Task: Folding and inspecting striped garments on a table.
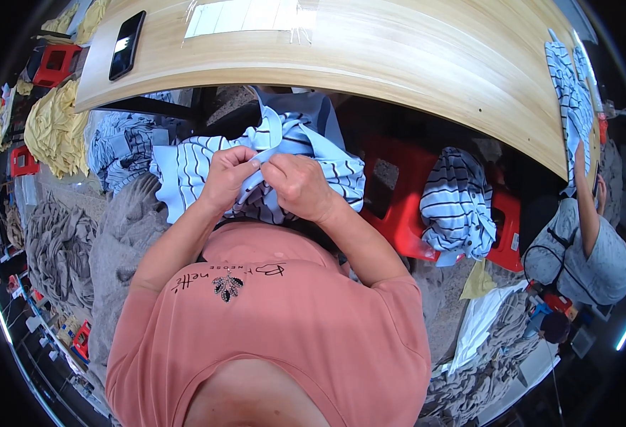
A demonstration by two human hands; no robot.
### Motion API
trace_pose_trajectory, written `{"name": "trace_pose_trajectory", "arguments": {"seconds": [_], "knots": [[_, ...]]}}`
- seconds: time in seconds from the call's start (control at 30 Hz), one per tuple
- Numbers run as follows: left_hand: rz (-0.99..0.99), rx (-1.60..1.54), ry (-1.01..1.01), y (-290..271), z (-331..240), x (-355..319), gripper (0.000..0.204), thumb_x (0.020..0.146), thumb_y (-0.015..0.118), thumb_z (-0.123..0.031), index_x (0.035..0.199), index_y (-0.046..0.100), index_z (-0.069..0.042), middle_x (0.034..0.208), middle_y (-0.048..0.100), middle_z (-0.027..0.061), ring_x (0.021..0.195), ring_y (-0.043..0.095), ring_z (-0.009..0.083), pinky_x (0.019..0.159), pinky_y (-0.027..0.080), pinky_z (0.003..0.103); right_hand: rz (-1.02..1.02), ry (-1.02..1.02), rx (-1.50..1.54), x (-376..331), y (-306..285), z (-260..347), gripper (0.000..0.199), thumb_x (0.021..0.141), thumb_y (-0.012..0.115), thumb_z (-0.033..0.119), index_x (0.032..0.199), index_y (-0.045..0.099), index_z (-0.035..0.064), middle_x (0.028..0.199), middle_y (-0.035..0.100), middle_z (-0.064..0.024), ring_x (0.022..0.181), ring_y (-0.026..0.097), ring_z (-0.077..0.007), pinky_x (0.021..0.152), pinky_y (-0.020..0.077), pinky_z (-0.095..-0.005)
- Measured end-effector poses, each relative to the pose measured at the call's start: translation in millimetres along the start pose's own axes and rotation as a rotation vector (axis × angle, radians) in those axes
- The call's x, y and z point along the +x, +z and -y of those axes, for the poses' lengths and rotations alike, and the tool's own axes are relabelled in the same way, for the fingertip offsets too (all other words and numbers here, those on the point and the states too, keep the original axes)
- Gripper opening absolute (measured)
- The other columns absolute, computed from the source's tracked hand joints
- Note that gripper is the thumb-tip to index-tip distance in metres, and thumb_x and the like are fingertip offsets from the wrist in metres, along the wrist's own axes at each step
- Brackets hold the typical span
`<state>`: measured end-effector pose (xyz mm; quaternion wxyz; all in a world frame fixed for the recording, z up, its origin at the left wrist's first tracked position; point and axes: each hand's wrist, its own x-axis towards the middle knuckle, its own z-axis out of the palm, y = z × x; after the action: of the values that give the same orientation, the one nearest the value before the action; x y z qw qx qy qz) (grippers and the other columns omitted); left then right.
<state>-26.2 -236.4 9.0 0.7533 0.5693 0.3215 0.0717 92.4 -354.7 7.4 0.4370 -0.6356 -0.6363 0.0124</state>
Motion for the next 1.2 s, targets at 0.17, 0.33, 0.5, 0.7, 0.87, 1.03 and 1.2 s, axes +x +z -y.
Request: {"name": "trace_pose_trajectory", "arguments": {"seconds": [0.17, 0.33, 0.5, 0.7, 0.87, 1.03, 1.2], "knots": [[-0.116, 0.345, 0.213, 2, -2, -5, 0.008, 0.079, 0.057, -0.005, 0.078, 0.06, 0.003, 0.064, 0.058, 0.004, 0.058, 0.051, 0.0075, 0.052, 0.041, 0.024, 0.021, 0.05, 0.029, 6, 4, -2, 0.018, 0.061, 0.056, -0.004, 0.078, 0.057, 0.0008, 0.081, 0.059, -0.0109, 0.064, 0.058, -0.0265, 0.055, 0.0475, -0.033], [-0.117, 0.563, 0.35, -1, -7, -6, 0.007, 0.076, 0.056, -0.002, 0.08, 0.06, 0.002, 0.07, 0.06, 0.0157, 0.06, 0.059, 0.0238, 0.055, 0.044, 0.03, 0.128, 0.177, 0.277, 10, 8, -11, 0.018, 0.064, 0.052, -0.008, 0.08, 0.056, 0.0012, 0.082, 0.059, -0.0126, 0.067, 0.058, -0.029, 0.057, 0.0469, -0.0327], [-0.229, 0.66, 0.451, 3, -8, -8, 0.003, 0.075, 0.057, -0.001, 0.077, 0.058, 0.002, 0.07, 0.059, 0.0156, 0.061, 0.058, 0.0278, 0.055, 0.045, 0.033, 0.09, 0.415, 0.379, 13, 14, -5, 0.017, 0.066, 0.052, -0.008, 0.081, 0.055, -0.0001, 0.075, 0.059, -0.0133, 0.066, 0.058, -0.0288, 0.057, 0.046, -0.0309], [-0.285, 0.841, 0.683, 4, -4, -4, 0.006, 0.074, 0.056, 0.003, 0.078, 0.057, 0.001, 0.069, 0.056, 0.015, 0.06, 0.056, 0.0313, 0.053, 0.045, 0.036, -0.014, 0.562, 0.353, 13, 26, -3, 0.016, 0.067, 0.052, -0.006, 0.082, 0.055, -0.0008, 0.069, 0.057, -0.0155, 0.063, 0.059, -0.0303, 0.056, 0.0459, -0.032], [-0.292, 0.911, 0.746, -2, 4, -3, 0.009, 0.073, 0.055, 0.006, 0.08, 0.057, 0.001, 0.068, 0.055, 0.0151, 0.06, 0.055, 0.0319, 0.052, 0.044, 0.036, -0.092, 0.529, 0.201, 12, 46, 0, 0.013, 0.067, 0.051, -0.003, 0.079, 0.053, 0.0013, 0.073, 0.058, -0.0178, 0.067, 0.057, -0.0368, 0.056, 0.045, -0.0416], [-0.304, 0.937, 0.79, -3, 7, -4, 0.012, 0.072, 0.056, 0.008, 0.081, 0.057, 0.001, 0.069, 0.056, 0.0146, 0.06, 0.056, 0.0305, 0.051, 0.045, 0.035, -0.08, 0.545, 0.253, 10, 49, -3, 0.015, 0.068, 0.05, -0.006, 0.08, 0.057, -0.0013, 0.077, 0.06, -0.0159, 0.066, 0.06, -0.031, 0.058, 0.0463, -0.0339], [-0.322, 0.836, 0.895, 5, 0, -3, 0.011, 0.07, 0.056, 0.006, 0.08, 0.057, 0.001, 0.068, 0.055, 0.0127, 0.057, 0.055, 0.0274, 0.047, 0.045, 0.035, -0.055, 0.533, 0.594, 9, 26, -11, 0.019, 0.068, 0.05, -0.006, 0.085, 0.058, -0.002, 0.07, 0.059, -0.0088, 0.064, 0.056, -0.0151, 0.058, 0.044, -0.0276]]}}
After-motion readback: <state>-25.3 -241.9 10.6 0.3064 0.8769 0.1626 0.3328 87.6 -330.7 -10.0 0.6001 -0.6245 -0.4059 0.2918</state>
